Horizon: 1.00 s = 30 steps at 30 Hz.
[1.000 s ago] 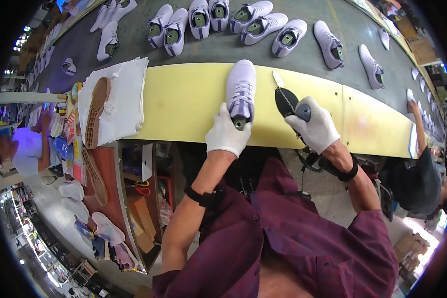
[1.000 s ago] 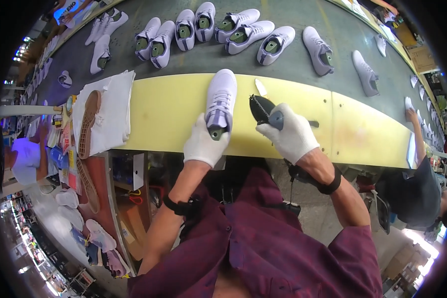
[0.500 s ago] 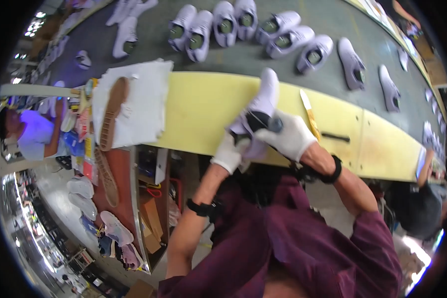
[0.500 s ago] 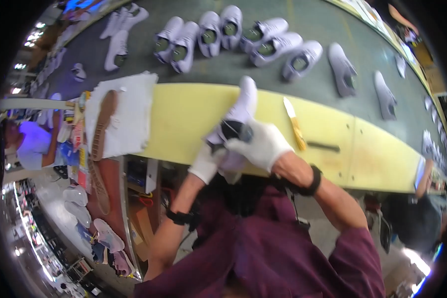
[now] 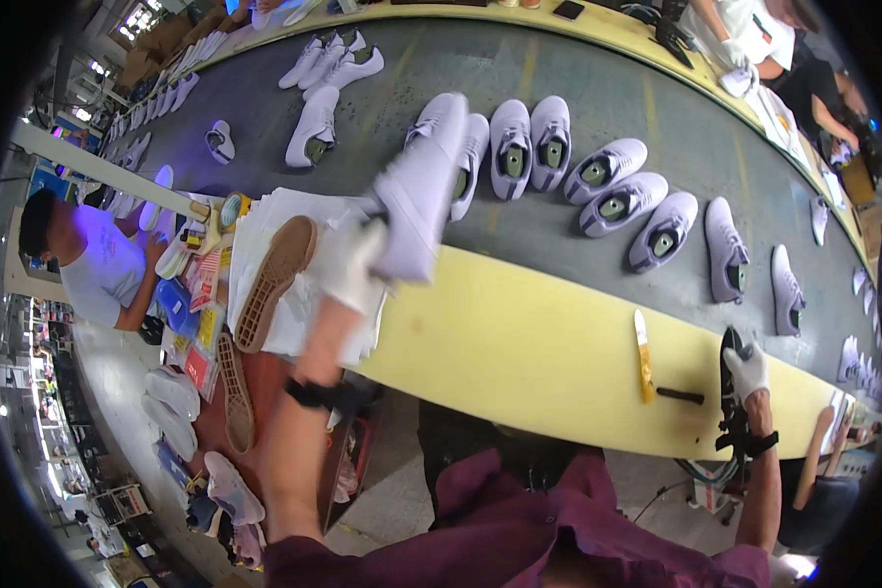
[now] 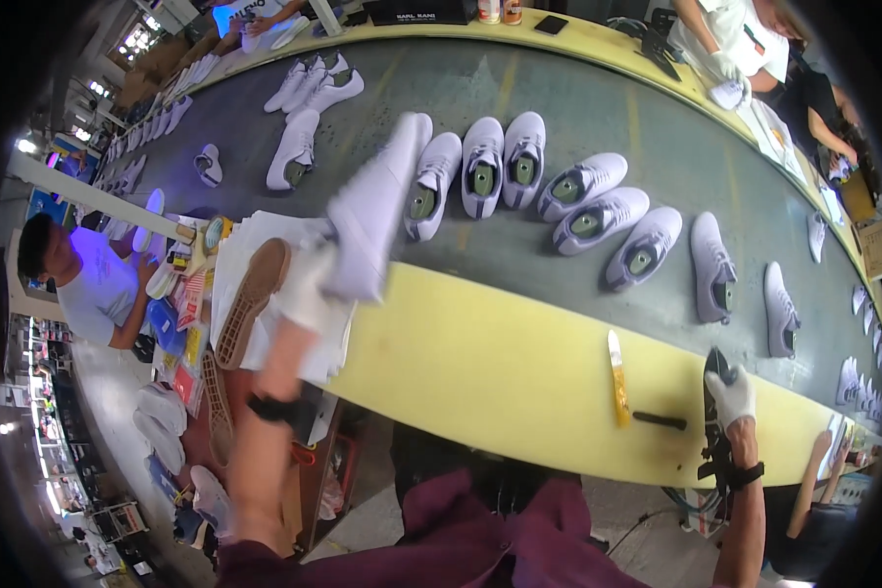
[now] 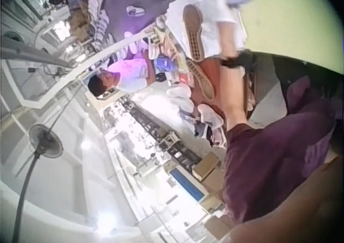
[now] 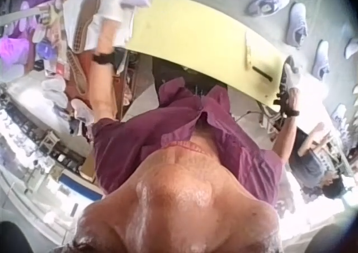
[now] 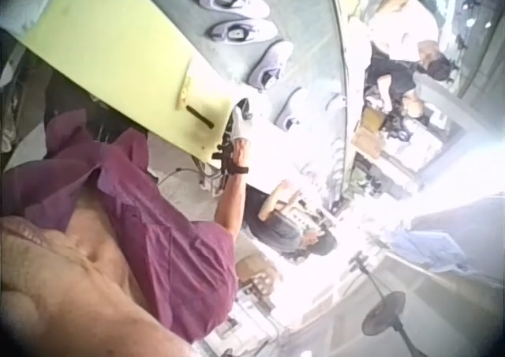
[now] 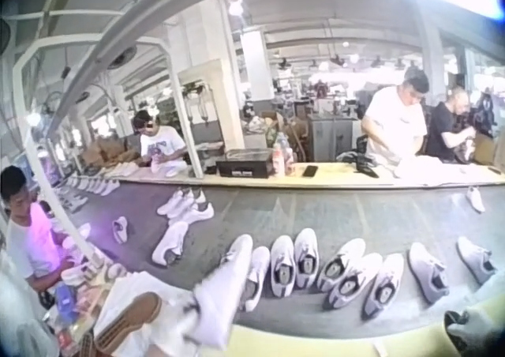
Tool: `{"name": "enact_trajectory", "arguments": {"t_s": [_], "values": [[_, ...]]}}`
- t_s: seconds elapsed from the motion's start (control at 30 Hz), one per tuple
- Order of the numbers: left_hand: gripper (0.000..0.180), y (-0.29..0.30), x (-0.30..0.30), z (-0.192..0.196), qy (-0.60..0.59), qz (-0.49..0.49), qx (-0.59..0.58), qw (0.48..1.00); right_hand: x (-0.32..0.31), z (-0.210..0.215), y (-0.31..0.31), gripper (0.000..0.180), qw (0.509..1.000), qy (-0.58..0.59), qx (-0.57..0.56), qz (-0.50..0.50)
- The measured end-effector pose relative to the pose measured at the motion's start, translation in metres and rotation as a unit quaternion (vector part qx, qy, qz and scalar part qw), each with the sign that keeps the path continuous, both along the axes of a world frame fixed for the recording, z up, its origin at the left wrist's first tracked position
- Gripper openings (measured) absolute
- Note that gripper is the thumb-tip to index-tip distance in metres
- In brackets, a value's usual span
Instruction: Cleaning and assembling components for sneakers at a manufacturing line.
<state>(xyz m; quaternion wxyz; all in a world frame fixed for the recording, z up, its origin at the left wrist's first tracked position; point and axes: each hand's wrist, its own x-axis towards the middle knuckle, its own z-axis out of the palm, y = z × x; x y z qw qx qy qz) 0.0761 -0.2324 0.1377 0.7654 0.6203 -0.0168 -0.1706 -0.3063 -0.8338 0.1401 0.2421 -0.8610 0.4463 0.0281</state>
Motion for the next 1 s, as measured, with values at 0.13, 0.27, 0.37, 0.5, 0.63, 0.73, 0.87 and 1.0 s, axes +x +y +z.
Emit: {"name": "enact_trajectory", "arguments": {"t_s": [0.13, 0.27, 0.37, 0.5, 0.63, 0.73, 0.87, 1.0], "values": [[0.053, 0.078, 0.193, 0.015, -0.195, 0.044, 0.488, 0.85, -0.009, -0.045, -0.047, 0.029, 0.993, -0.083, -0.045, 0.066], [0.042, 0.018, 0.253, -0.041, -0.167, -0.006, 0.762, 0.626, -0.02, -0.038, -0.036, 0.021, 0.996, -0.05, -0.064, 0.022], [0.042, 0.014, 0.265, -0.055, -0.161, -0.022, 0.77, 0.617, -0.027, -0.046, -0.047, 0.022, 0.982, -0.055, -0.151, 0.101], [0.061, -0.086, 0.228, -0.028, -0.177, -0.096, 0.798, 0.568, -0.059, -0.032, -0.032, 0.024, 0.983, -0.057, -0.169, 0.048], [0.076, -0.027, 0.28, -0.13, -0.118, -0.141, 0.538, 0.822, 0.003, -0.03, -0.011, 0.025, 0.974, -0.098, -0.182, 0.092], [0.08, -0.065, 0.272, -0.146, -0.096, -0.067, 0.395, 0.911, -0.002, -0.031, -0.012, 0.024, 0.972, -0.116, -0.182, 0.092], [0.113, -0.118, 0.207, -0.139, -0.066, 0.036, 0.467, 0.881, -0.011, -0.022, -0.005, 0.025, 0.964, -0.116, -0.217, 0.1], [0.12, -0.176, 0.138, -0.097, -0.007, 0.065, 0.544, 0.836, -0.01, -0.013, 0.004, 0.025, 0.966, -0.112, -0.201, 0.114]]}}
